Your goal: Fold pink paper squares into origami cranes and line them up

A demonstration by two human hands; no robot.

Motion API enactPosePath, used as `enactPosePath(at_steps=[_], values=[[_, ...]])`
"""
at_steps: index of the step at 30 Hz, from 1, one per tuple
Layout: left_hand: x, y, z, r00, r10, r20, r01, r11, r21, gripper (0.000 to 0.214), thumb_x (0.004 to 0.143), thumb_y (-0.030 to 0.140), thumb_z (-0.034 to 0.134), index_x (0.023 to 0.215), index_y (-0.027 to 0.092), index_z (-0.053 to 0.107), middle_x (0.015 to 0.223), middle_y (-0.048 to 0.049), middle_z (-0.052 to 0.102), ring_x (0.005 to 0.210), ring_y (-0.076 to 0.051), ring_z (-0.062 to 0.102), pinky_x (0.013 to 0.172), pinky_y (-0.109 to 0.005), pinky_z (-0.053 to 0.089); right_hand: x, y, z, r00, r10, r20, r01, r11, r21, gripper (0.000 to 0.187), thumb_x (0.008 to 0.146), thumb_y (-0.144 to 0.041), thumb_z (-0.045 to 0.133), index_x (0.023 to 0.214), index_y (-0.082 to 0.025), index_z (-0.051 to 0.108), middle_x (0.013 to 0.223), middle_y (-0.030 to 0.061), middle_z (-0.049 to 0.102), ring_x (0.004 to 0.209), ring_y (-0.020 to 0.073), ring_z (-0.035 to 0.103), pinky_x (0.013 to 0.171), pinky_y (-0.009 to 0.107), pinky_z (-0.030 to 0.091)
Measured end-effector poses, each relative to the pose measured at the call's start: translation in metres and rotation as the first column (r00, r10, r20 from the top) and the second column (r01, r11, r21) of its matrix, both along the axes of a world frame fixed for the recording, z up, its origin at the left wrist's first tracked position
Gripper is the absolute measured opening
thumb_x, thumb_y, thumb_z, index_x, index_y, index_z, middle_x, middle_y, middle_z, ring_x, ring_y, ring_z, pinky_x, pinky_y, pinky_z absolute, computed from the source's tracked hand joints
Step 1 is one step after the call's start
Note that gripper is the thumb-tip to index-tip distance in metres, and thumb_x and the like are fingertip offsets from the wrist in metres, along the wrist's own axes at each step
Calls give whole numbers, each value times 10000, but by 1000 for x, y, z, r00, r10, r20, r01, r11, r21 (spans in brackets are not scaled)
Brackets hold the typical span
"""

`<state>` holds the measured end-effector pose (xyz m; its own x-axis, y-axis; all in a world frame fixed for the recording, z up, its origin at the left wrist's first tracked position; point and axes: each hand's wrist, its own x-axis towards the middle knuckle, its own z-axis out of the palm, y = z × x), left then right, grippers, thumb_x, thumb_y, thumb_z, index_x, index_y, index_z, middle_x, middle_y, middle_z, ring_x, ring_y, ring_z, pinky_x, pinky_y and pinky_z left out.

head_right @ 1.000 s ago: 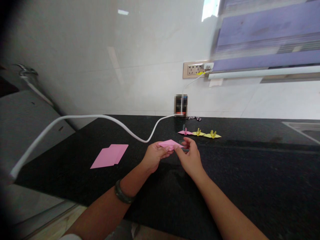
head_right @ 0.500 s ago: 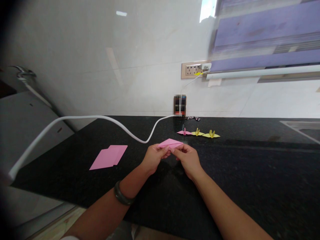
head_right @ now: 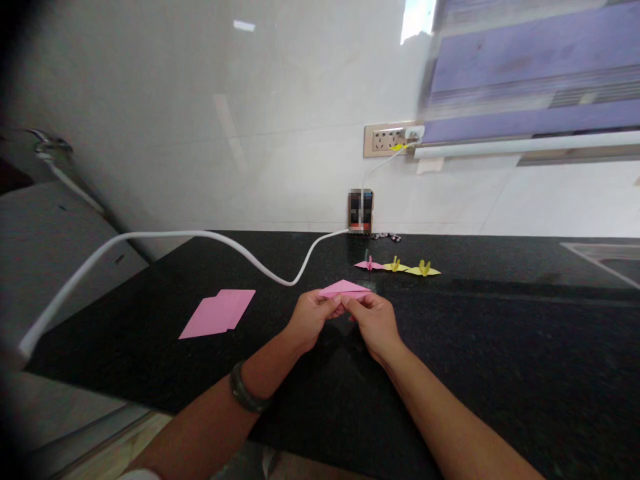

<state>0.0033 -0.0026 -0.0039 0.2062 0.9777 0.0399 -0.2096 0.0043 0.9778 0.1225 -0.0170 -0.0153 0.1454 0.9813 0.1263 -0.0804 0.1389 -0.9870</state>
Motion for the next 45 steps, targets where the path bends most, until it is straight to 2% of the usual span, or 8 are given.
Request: enactPosePath(at_steps=[9, 13, 18, 24, 30, 32, 38, 45], values=[[-5, 0, 6, 1000, -1, 13, 1, 1000, -5, 270, 662, 330, 591, 740, 72, 615, 650, -65, 608, 557, -92, 524, 581, -229, 410, 8, 0, 11, 977, 170, -128, -174, 985, -18, 247, 699, -378, 561, 742, -143, 622, 709, 46, 596, 618, 132, 524, 487, 232, 426], [-6, 2, 7, 998, -31, -48, 30, 999, -19, 276, 632, 320, 620, 762, 77, 623, 631, -58, 609, 561, -103, 540, 573, -234, 415, 16, 3, 16, 968, 121, -220, -133, 990, -38, 291, 688, -385, 574, 894, -182, 601, 773, 30, 564, 618, 115, 497, 435, 207, 410], [-5, 0, 8, 997, -78, -28, 78, 997, -5, 290, 623, 296, 632, 823, 85, 628, 743, -77, 634, 623, -114, 561, 612, -244, 431, 17, 5, 12, 985, 136, -110, -141, 989, -39, 194, 630, -314, 648, 699, -138, 602, 624, 1, 545, 489, 74, 441, 427, 202, 362], [-7, 1, 8, 997, -80, 20, 80, 997, 3, 321, 623, 317, 634, 839, 80, 631, 786, -92, 638, 680, -130, 569, 641, -251, 439, 13, 2, 10, 980, 116, 161, -124, 991, 44, 196, 685, -338, 588, 705, -143, 602, 638, 19, 562, 539, 101, 468, 481, 228, 380], [-5, 2, 7, 999, -20, -33, 22, 999, 45, 292, 619, 328, 628, 785, 89, 650, 740, -87, 647, 644, -129, 566, 619, -256, 439, 11, -2, 15, 826, -274, 492, 48, 905, 423, 163, 697, -303, 565, 803, -183, 594, 735, 33, 525, 625, 132, 487, 512, 246, 415], [-4, 2, 5, 998, 7, -63, -2, 997, 81, 286, 619, 324, 627, 776, 86, 653, 733, -93, 650, 630, -131, 563, 608, -258, 439, 12, -3, 16, 785, -310, 537, 24, 881, 473, 114, 706, -265, 553, 781, -189, 595, 751, 35, 513, 649, 136, 493, 504, 241, 420], [-4, 2, 1, 993, 34, -113, -12, 983, 186, 298, 640, 333, 608, 808, 91, 656, 738, -93, 656, 641, -139, 567, 622, -262, 439, 13, -2, 14, 751, -301, 588, -3, 888, 459, 58, 714, -209, 540, 750, -184, 578, 739, 30, 512, 653, 135, 498, 514, 241, 426], [-5, 4, 0, 988, 40, -150, -14, 985, 169, 305, 640, 342, 602, 813, 97, 656, 730, -95, 658, 646, -152, 575, 619, -278, 448, 13, -1, 13, 760, -290, 581, 7, 899, 439, 50, 721, -225, 532, 722, -186, 563, 720, 24, 519, 630, 132, 496, 507, 239, 417]])
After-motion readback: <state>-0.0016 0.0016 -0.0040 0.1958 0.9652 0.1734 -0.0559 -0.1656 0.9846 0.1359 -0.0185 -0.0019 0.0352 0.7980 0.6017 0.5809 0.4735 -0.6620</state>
